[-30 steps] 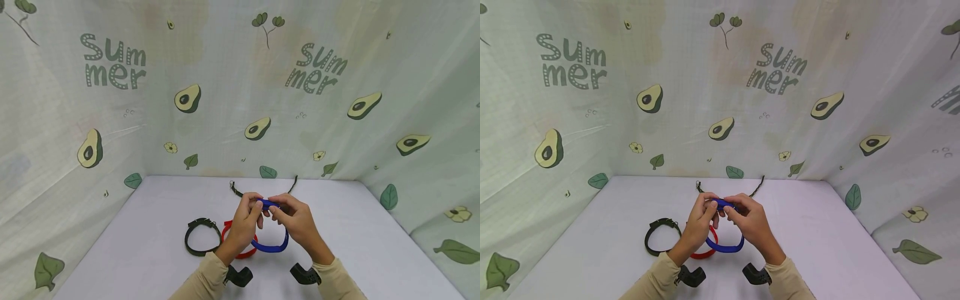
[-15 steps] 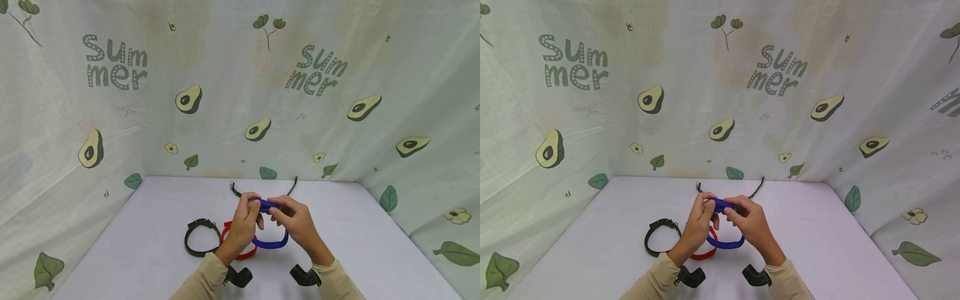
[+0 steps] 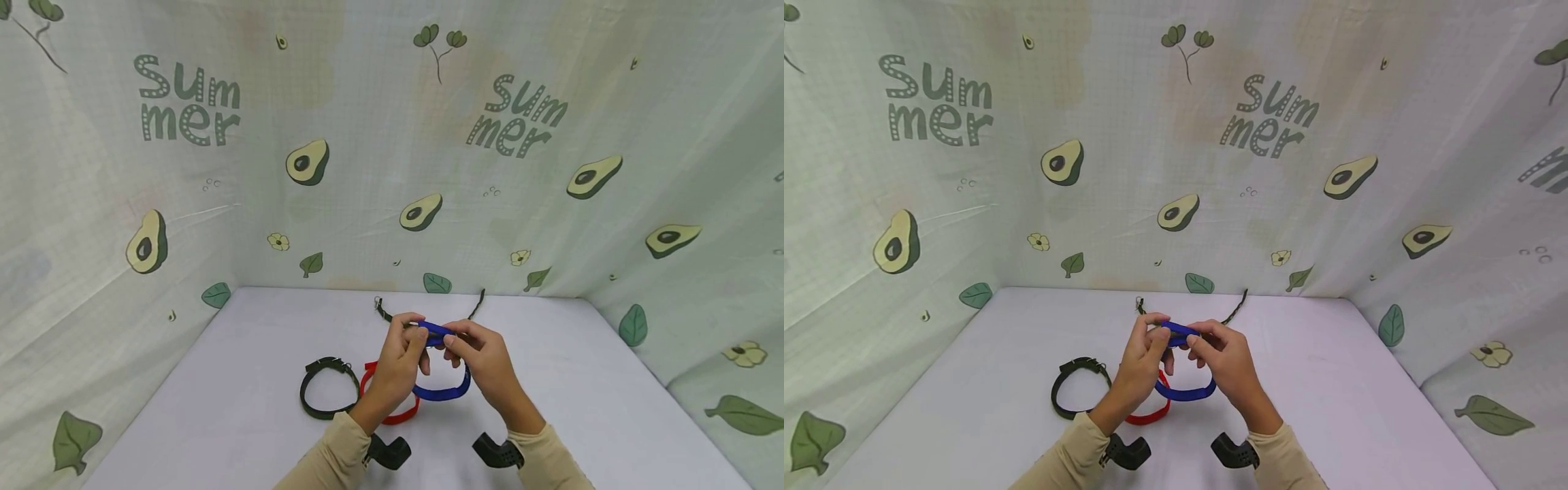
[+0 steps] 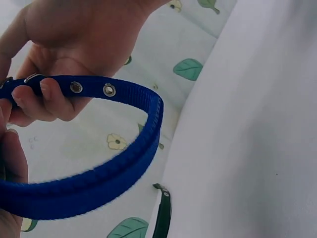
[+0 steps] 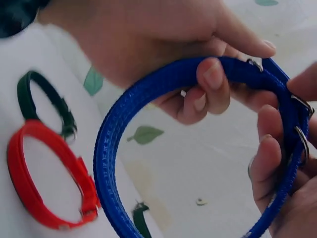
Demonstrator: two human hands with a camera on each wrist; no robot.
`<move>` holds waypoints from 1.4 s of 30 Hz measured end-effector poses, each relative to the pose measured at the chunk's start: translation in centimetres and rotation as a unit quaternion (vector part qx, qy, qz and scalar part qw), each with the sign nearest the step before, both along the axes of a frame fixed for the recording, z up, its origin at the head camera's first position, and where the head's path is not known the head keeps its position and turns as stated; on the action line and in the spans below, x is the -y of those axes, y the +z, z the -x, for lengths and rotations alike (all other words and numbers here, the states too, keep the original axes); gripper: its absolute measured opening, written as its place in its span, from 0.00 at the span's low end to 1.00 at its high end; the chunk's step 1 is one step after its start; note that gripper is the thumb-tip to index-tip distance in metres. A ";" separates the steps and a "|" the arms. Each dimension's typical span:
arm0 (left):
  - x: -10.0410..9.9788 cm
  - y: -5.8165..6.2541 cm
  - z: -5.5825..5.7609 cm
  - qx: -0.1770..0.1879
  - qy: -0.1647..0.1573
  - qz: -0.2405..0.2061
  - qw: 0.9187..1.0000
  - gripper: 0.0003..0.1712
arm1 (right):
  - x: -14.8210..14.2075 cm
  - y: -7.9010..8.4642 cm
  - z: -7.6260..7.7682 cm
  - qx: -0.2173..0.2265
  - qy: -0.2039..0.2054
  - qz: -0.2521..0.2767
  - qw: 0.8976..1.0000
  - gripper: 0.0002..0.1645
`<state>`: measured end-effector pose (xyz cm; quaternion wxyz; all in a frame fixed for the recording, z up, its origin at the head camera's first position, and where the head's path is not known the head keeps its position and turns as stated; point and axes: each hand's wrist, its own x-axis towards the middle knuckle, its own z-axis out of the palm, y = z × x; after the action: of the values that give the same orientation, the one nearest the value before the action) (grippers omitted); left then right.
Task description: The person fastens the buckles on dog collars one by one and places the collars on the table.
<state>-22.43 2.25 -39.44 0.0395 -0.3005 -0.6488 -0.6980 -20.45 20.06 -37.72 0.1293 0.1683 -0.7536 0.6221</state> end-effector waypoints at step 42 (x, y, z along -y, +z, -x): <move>-1.2 -0.4 -0.6 -0.096 0.089 0.081 0.988 0.18 | -0.2 0.9 0.2 0.122 0.029 0.187 0.974 0.14</move>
<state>-21.88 3.48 -39.89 0.1388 -0.3091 -0.7203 -0.6052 -20.61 20.27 -36.81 0.0473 0.0858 -0.6292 0.7710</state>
